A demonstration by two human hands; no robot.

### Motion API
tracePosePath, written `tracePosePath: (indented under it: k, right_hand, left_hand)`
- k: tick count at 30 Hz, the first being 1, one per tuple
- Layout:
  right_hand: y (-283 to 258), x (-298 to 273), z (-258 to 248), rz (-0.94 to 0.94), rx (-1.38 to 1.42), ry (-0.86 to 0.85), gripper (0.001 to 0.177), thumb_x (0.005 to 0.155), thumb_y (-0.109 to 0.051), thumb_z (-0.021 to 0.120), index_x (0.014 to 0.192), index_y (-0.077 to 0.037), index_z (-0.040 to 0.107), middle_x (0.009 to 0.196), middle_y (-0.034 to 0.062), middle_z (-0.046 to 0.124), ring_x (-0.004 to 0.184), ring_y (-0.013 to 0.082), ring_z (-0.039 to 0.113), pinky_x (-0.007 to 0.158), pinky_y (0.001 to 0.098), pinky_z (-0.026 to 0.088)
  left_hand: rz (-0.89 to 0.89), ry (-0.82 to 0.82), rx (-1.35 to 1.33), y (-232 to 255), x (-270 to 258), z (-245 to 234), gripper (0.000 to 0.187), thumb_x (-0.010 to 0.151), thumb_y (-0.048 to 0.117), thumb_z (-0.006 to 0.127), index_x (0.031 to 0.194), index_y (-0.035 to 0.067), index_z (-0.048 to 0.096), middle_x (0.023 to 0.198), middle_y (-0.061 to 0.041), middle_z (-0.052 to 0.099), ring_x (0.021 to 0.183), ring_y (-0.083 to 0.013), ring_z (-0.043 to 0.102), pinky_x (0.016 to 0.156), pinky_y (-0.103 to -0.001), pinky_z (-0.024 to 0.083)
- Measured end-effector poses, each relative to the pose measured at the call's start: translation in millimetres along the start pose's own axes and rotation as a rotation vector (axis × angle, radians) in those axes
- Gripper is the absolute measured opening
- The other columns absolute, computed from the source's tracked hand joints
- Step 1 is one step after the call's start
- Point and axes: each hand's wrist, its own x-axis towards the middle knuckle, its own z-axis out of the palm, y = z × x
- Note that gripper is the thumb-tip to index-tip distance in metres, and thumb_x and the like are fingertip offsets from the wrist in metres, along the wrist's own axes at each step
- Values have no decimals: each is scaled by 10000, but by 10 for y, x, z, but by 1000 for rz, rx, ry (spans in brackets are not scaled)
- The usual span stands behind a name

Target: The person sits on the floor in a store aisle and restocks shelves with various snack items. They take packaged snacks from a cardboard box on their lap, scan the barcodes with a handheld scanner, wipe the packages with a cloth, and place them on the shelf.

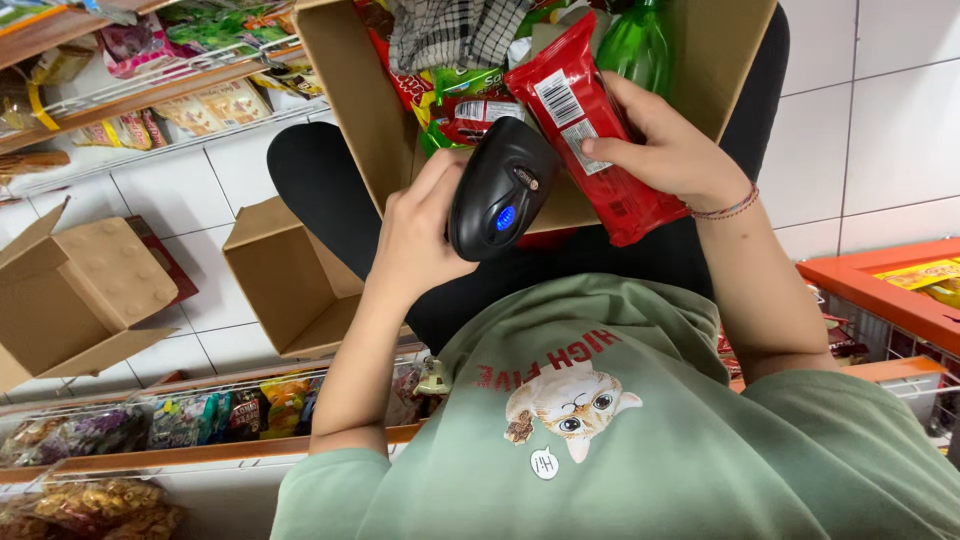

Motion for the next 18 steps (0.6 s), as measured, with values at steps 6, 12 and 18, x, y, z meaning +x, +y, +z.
tracePosePath:
  k: [6,12,18]
  right_hand:
    - [170,37,2,61,133,4,572,1072,-206,558,1589,-28,391,1346,57,629,1177,109,587,1033,301,499]
    - [358,143,-27,114,501,45,640,1076,-327,349,1651,-46,326,1555,68,553,1373,141,578,1173,334,463]
    - [304,175,-1,42,732,-160,706,1038,-296,427,1696,-85,281,1441,185,603,1214,282,668,998,400,536]
  left_hand:
    - [-52,18,-69,-25,-109,-30,498,716,97,801,1160,-30,615,1138,-141,617,956,-371,710,798,-409,574]
    - [-97,53,-96,-42,-190,-36,414,759,68,790,1134,-12,635,1087,-133,628,915,-342,704,806,-368,577]
    - [-59,64,-161,-62,-222,-49,413,771,43,783,1150,-21,634,1103,-142,631,958,-307,713,858,-352,576]
